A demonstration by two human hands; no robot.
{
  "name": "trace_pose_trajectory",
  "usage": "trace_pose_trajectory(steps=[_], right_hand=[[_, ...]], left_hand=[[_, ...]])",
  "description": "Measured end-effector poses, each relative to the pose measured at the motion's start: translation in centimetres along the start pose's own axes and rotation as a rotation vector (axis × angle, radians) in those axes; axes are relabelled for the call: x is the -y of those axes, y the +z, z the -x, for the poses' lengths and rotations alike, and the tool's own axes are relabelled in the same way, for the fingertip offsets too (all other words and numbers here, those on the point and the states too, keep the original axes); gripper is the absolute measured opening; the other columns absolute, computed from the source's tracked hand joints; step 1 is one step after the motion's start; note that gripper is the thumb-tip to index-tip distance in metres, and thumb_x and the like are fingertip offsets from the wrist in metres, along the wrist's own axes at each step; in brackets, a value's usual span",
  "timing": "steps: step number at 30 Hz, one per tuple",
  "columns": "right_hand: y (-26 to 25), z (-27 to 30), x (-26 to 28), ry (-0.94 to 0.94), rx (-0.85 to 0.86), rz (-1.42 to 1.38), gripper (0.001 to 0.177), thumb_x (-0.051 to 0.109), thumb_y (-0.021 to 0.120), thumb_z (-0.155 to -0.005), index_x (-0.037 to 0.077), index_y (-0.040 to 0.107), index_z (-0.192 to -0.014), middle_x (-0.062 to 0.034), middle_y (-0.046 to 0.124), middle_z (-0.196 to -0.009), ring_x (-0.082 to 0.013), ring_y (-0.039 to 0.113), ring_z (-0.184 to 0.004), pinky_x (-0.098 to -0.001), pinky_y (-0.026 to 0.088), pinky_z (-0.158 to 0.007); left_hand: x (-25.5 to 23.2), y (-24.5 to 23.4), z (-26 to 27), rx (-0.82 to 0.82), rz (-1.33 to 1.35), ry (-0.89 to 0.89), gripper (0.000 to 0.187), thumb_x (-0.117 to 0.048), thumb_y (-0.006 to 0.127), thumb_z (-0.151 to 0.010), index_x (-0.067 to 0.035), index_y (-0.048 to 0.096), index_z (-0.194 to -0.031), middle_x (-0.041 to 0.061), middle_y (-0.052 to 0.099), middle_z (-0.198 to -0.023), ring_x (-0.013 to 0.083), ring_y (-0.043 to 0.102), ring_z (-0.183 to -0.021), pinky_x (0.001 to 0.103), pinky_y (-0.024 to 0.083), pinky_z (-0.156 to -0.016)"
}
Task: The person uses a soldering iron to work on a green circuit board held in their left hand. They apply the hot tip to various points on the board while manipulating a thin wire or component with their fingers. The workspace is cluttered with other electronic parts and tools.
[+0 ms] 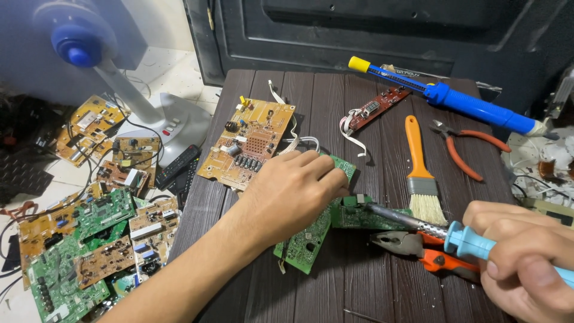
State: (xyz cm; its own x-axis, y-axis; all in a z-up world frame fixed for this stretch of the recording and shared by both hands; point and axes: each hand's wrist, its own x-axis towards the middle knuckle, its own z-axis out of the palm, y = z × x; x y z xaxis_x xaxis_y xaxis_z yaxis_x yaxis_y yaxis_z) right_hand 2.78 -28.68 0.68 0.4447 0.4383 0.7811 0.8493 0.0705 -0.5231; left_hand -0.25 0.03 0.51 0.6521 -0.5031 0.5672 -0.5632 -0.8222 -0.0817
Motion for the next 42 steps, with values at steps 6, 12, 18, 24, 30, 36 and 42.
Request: trace_pose_trajectory(steps=[6,12,18,24,30,36,42], right_hand=[[0.3,-0.1,0.2,-0.008,-0.019,0.001,0.042,0.034,0.032,-0.105,0.019,0.039,-0.066,0.0027,0.028,-0.046,-0.0165,0.014,-0.046,-0.0318,0.027,-0.048],[-2.4,0.9,-0.6,0.006,0.139,0.102,0.028,-0.008,0.047,-0.081,0.019,0.040,-0.080,-0.0003,0.033,-0.052,-0.0178,0.021,-0.045,-0.0304,0.038,-0.050],[-0.7,0.9,-1.1,-0.022,-0.105,0.051,0.041,0.031,0.028,-0.108,0.017,0.038,-0.070,-0.0020,0.025,-0.048,-0.0193,0.016,-0.045,-0.0359,0.024,-0.051],[0.0,0.5,0.1,0.064,-0.276,-0.037,0.045,0.039,0.040,-0.107,0.013,0.044,-0.070,-0.0011,0.034,-0.051,-0.0138,0.020,-0.048,-0.0352,0.024,-0.061],[1.1,2.0,-1.2,0.138,-0.515,0.030,0.035,0.030,0.050,-0.101,-0.004,0.058,-0.105,-0.0220,0.064,-0.079,-0.0246,0.068,-0.065,-0.0271,0.057,-0.059],[1.2,-0.9,1.2,0.085,-0.236,0.226,0.009,-0.001,0.067,-0.091,0.007,0.065,-0.096,-0.0196,0.076,-0.102,-0.0222,0.080,-0.090,-0.0241,0.063,-0.075],[1.8,-1.2,1.0,-0.019,-0.053,0.264,0.018,0.001,0.073,-0.089,0.009,0.059,-0.097,-0.0163,0.071,-0.092,-0.0242,0.080,-0.097,-0.0312,0.067,-0.086]], left_hand=[[0.0,0.0,0.0,0.001,0.004,-0.003,0.025,-0.030,0.070,-0.101,-0.012,0.060,-0.088,0.003,0.060,-0.078,0.0254,0.061,-0.075,0.040,0.047,-0.062],[-0.2,-0.5,-0.3,-0.054,0.025,-0.041,0.016,-0.022,0.066,-0.103,-0.011,0.061,-0.093,0.004,0.061,-0.081,0.0243,0.061,-0.071,0.039,0.050,-0.063],[-0.5,-1.3,-0.7,-0.015,0.095,-0.244,0.018,-0.026,0.053,-0.107,-0.011,0.052,-0.097,0.006,0.063,-0.075,0.0270,0.063,-0.055,0.042,0.039,-0.040],[-0.6,-1.1,-0.2,-0.036,0.215,-0.104,0.032,-0.039,0.040,-0.107,-0.013,0.045,-0.089,-0.003,0.045,-0.059,0.0111,0.035,-0.041,0.033,0.021,-0.038],[-0.8,-0.8,-0.4,0.166,0.382,-0.056,0.028,-0.045,0.075,-0.088,-0.017,0.076,-0.092,-0.001,0.077,-0.075,0.0114,0.063,-0.044,0.029,0.046,-0.040],[-1.0,-0.7,-0.5,0.210,0.403,-0.166,0.019,-0.036,0.075,-0.085,-0.020,0.082,-0.094,0.001,0.081,-0.084,0.0201,0.078,-0.069,0.035,0.056,-0.053],[-1.7,-0.1,-0.1,0.188,0.300,-0.186,0.019,-0.038,0.072,-0.088,-0.023,0.083,-0.090,-0.001,0.081,-0.085,0.0216,0.078,-0.075,0.038,0.055,-0.058]])
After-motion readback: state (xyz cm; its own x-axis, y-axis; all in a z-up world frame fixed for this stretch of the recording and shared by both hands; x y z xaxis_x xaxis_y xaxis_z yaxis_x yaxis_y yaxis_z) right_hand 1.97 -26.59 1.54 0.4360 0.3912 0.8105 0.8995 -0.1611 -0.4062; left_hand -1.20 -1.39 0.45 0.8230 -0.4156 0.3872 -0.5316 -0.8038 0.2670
